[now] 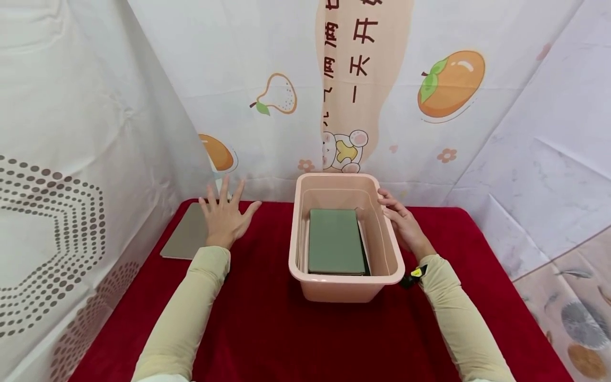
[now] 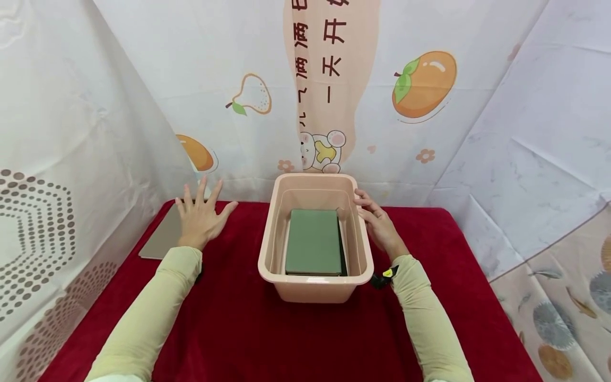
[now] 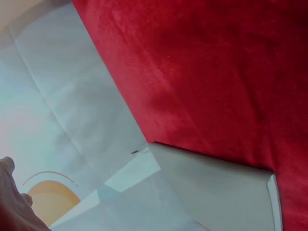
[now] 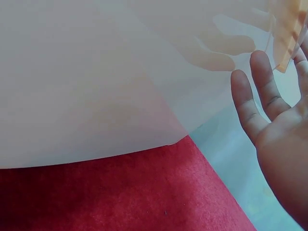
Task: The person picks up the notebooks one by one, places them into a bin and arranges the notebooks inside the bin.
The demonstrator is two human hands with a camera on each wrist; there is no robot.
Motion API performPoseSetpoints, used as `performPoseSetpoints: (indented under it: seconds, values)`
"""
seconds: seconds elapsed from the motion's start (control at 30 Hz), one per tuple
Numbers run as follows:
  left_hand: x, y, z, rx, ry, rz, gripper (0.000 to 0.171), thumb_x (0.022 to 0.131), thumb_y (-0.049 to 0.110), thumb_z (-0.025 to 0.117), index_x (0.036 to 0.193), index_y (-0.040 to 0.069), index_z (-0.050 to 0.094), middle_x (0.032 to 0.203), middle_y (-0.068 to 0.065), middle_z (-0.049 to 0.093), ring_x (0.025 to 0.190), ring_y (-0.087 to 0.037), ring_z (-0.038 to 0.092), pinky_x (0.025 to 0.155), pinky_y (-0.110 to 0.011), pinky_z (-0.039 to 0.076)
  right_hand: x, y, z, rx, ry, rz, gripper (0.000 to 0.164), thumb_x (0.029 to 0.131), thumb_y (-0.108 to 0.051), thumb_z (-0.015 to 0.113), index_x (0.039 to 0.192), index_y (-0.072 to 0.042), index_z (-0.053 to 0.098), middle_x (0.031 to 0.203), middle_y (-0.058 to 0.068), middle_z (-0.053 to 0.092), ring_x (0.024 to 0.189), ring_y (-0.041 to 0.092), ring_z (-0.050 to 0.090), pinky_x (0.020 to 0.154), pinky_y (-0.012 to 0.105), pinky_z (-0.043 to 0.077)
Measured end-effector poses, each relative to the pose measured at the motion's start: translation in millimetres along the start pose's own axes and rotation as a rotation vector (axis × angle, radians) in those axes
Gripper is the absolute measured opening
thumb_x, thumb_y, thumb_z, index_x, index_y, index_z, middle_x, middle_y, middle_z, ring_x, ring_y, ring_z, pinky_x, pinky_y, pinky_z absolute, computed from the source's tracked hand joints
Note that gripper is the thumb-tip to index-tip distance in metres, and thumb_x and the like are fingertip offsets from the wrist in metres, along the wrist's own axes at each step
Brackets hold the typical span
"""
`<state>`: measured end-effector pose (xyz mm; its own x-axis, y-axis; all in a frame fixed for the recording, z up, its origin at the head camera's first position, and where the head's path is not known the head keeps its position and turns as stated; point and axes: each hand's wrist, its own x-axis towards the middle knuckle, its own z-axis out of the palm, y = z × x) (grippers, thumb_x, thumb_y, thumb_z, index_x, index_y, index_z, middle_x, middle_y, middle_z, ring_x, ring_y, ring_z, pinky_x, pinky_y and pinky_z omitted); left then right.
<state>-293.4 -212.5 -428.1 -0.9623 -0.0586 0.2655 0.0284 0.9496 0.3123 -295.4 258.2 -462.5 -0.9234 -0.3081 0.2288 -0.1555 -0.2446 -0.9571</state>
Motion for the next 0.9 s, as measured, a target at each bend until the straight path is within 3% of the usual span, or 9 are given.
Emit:
performPoseSetpoints:
  seconds: [0.43,0.9]
  values:
    - [-8.4,-24.1,2.5,0.009,-0.007,-0.038,0.083,0.094,0.082,0.03,0.164,0.042,0.008,0.174,-0.01,0.0,0.155,-0.056,-0.009,0.118,-0.076,-0.009,-1,-1,5,-0.014,0.006,0.017,0.029,0.108,-0.018,0.049,0.135,-0.012,0.058,0.169,-0.003,0.02,0.154,0.015,0.022,0.102,0.018,0.051]
    - [-10.1,-44.6,5.1,-0.003,-0.036,-0.076,0.084,0.097,0.077,0.03,0.165,0.032,0.013,0.173,-0.015,-0.002,0.154,-0.056,-0.014,0.118,-0.075,-0.012,-1,-1,2,-0.026,0.022,0.012,0.028,0.109,-0.018,0.048,0.134,-0.012,0.058,0.169,-0.002,0.02,0.156,0.019,0.019,0.102,0.018,0.051]
